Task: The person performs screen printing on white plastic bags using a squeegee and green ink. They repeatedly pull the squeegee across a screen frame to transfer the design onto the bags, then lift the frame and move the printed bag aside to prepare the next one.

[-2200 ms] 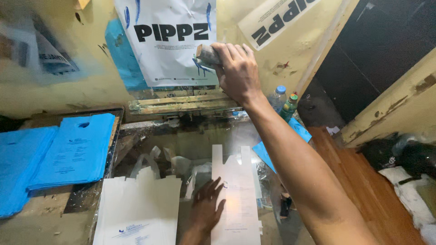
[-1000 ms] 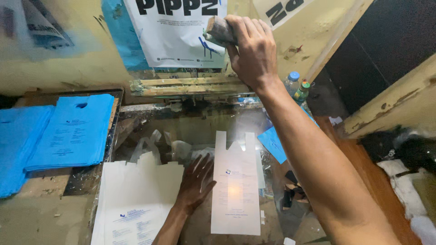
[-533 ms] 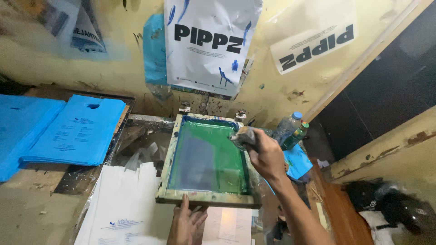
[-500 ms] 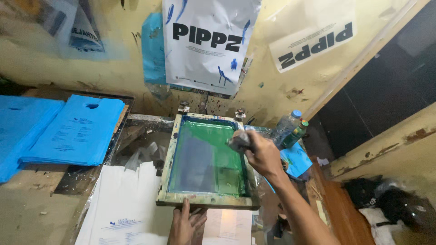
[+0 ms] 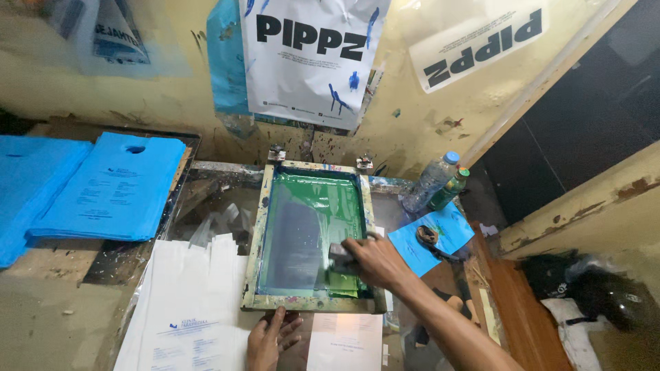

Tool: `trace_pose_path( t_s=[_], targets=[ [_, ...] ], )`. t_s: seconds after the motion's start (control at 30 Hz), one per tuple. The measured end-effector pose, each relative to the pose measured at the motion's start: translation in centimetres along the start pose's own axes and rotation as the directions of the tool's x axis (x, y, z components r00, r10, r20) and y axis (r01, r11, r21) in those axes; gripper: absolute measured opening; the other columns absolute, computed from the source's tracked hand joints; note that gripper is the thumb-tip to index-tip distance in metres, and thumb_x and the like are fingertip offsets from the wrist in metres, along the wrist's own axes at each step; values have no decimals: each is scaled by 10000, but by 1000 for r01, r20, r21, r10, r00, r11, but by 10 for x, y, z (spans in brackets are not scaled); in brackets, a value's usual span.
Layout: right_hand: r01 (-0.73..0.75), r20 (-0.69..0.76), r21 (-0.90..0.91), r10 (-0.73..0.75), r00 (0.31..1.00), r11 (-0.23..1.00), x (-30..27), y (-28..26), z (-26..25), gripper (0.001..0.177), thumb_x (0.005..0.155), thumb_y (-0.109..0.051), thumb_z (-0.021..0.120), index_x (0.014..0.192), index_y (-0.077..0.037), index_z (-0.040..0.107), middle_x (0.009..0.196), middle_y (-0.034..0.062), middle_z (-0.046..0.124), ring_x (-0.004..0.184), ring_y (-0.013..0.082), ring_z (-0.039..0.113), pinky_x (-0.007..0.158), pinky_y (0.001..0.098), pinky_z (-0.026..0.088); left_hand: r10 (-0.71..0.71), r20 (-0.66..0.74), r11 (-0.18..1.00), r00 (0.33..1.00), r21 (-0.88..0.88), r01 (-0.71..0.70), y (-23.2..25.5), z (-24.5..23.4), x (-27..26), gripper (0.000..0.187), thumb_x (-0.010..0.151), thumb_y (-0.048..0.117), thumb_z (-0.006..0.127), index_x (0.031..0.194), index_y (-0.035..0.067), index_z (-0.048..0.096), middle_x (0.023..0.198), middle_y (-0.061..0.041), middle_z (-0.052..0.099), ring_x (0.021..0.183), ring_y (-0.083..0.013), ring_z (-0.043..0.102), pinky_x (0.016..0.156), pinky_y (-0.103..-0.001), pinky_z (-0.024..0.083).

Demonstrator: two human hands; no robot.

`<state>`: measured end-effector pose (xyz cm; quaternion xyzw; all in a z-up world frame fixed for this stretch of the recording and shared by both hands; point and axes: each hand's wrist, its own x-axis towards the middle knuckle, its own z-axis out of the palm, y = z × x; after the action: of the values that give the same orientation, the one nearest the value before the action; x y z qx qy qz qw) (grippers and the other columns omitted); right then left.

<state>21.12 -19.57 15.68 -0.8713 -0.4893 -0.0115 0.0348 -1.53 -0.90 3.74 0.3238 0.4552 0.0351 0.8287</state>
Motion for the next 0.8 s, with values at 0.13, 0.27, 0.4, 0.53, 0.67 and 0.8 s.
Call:
trace_pose_path(
  t_s=[0.13, 0.27, 0.4, 0.53, 0.67, 0.8],
  targets=[
    [1, -17, 34, -1, 1000, 999, -19, -12, -6, 395, 922, -184, 727, 1231, -125, 488, 872, 186, 750, 650, 415, 705, 1006, 583, 516, -37, -19, 999, 999, 0, 37, -3, -2, 4, 390, 968, 251, 711, 1179, -69, 638, 1140, -321, 785, 1006, -419, 775, 680, -494, 617],
    [-129, -27, 143, 134, 991, 981, -16, -8, -21, 486, 786, -181, 728, 1230, -162, 534, 997, 165, 755, 846, 465, 699, 995, 547, 469, -38, -36, 999, 999, 0, 38, 0, -3, 2, 385, 951, 221, 734, 1106, -104, 600, 1121, -351, 736, 1006, -473, 776, 696, -528, 633],
    [-119, 165, 132, 97, 981, 984, -23, -34, -9, 399, 900, -349, 818, 1151, -153, 577, 866, 143, 791, 718, 379, 769, 1049, 591, 486, -54, 17, 998, 998, 35, 54, 1, -5, 6, 406, 990, 224, 683, 1185, -131, 653, 1177, -300, 744, 1056, -444, 773, 679, -498, 627],
    [-33, 28, -25, 34, 999, 999, -14, -23, 20, 378, 794, -150, 697, 1138, -145, 541, 813, 175, 763, 664, 456, 708, 1023, 532, 460, -42, -18, 999, 999, 16, 43, 2, -6, 3, 370, 988, 207, 691, 1139, -118, 601, 1150, -333, 728, 1051, -475, 766, 733, -546, 634],
    [-38, -73, -128, 29, 997, 991, 16, 20, 18, 393, 847, -179, 776, 1187, -155, 582, 755, 135, 752, 636, 381, 709, 1004, 565, 510, -59, -54, 998, 997, 31, 60, 13, -2, -5, 415, 990, 200, 694, 1167, -157, 579, 1166, -387, 739, 998, -454, 756, 698, -520, 627],
    [-154, -214, 44, 160, 964, 987, 10, 9, -67, 460, 793, -225, 743, 1236, -216, 616, 1093, 117, 764, 932, 381, 711, 956, 517, 449, -82, -154, 981, 985, 161, 107, 68, 26, -38, 577, 979, 361, 707, 1368, -60, 639, 1182, -274, 761, 937, -385, 744, 687, -396, 488]
  ],
)
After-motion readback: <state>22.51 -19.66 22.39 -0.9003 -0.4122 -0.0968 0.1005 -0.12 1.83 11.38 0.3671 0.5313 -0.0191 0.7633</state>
